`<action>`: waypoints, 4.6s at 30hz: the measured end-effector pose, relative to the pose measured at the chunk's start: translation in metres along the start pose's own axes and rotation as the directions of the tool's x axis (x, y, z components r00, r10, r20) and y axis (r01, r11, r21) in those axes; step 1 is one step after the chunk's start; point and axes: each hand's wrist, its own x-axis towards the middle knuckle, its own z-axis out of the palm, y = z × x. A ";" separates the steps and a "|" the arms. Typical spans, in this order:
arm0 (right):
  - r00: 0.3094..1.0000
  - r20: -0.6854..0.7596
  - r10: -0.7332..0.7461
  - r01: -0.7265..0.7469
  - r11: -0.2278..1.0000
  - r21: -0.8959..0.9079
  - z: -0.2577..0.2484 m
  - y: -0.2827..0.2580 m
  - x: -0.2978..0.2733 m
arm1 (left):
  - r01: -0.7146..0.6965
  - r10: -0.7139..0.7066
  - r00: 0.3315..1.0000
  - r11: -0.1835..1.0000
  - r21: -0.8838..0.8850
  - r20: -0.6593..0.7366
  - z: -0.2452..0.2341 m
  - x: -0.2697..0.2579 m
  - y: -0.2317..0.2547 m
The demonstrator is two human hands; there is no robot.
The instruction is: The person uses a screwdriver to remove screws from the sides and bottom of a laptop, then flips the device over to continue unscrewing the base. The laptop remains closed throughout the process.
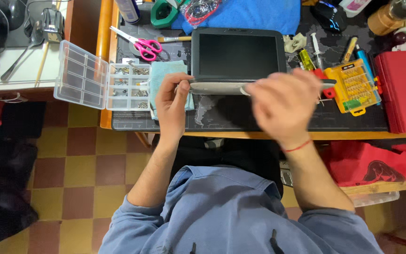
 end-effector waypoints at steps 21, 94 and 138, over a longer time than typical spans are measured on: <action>0.993 -0.108 -0.045 0.060 0.988 0.142 0.043 -0.037 0.029 | 0.026 -0.044 0.973 0.996 0.084 0.225 -0.019 0.013 0.018; 0.977 -0.208 0.036 -0.028 0.999 0.045 0.053 -0.048 0.006 | 0.144 -0.241 0.909 0.948 0.284 0.342 -0.012 0.015 0.065; 0.931 0.116 0.345 -0.353 0.934 0.061 -0.020 0.034 -0.016 | -0.264 0.206 0.964 0.803 0.534 0.168 -0.030 -0.003 -0.015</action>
